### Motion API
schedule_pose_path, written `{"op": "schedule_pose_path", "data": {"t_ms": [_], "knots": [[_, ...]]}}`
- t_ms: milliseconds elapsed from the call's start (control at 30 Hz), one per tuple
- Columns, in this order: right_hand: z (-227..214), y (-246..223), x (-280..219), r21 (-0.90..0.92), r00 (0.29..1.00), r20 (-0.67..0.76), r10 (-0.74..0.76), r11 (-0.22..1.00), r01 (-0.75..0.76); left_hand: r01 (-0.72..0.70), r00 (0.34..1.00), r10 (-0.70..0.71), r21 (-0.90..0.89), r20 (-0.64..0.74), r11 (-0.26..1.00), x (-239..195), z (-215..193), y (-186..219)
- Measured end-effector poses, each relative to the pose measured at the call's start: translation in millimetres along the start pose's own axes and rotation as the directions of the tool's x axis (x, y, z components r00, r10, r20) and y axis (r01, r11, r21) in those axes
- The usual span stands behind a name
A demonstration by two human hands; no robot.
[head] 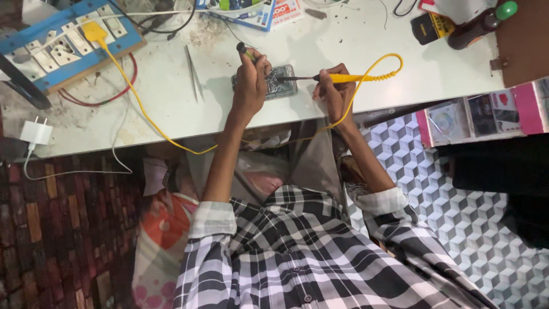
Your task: The person uses a soldering iron and solder wire to solder joints on a small circuit board placed on a white workbench. The hands repeatedly apply heat and solder to different points on the board throughout the clip.
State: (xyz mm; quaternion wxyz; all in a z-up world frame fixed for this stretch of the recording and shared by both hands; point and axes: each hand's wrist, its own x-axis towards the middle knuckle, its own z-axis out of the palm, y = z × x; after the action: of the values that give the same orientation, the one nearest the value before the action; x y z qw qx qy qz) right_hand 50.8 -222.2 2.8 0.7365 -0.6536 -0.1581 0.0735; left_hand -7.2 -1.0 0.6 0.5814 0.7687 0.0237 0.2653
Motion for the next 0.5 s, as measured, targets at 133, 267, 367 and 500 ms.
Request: {"op": "schedule_pose_path", "data": {"t_ms": [133,267,367,500], "knots": [[-1.4,1.2,-0.3,0.029,0.999,-0.011,-0.03,0.999,0.03,-0.038,0.999,0.037,-0.013,-0.012,0.999,-0.3,-0.8,1.8],[-2.6,-1.7,-3.4,0.003,0.999,-0.016,0.042,0.999,-0.042,0.036,0.999,-0.036,0.002,-0.001,0.999,-2.8,-1.4,1.2],[-3.4,-7.2,-2.5,-0.013,0.999,0.004,0.034,0.999,-0.034,0.009,1.0,-0.009,-0.003,-0.002,1.0,0.3,-0.2,-1.2],[-0.1,-11.5,-3.5,-0.065,1.0,0.008,0.002,0.998,-0.001,-0.006,1.0,0.006,-0.017,0.004,1.0,-0.7,-0.3,-3.4]]}}
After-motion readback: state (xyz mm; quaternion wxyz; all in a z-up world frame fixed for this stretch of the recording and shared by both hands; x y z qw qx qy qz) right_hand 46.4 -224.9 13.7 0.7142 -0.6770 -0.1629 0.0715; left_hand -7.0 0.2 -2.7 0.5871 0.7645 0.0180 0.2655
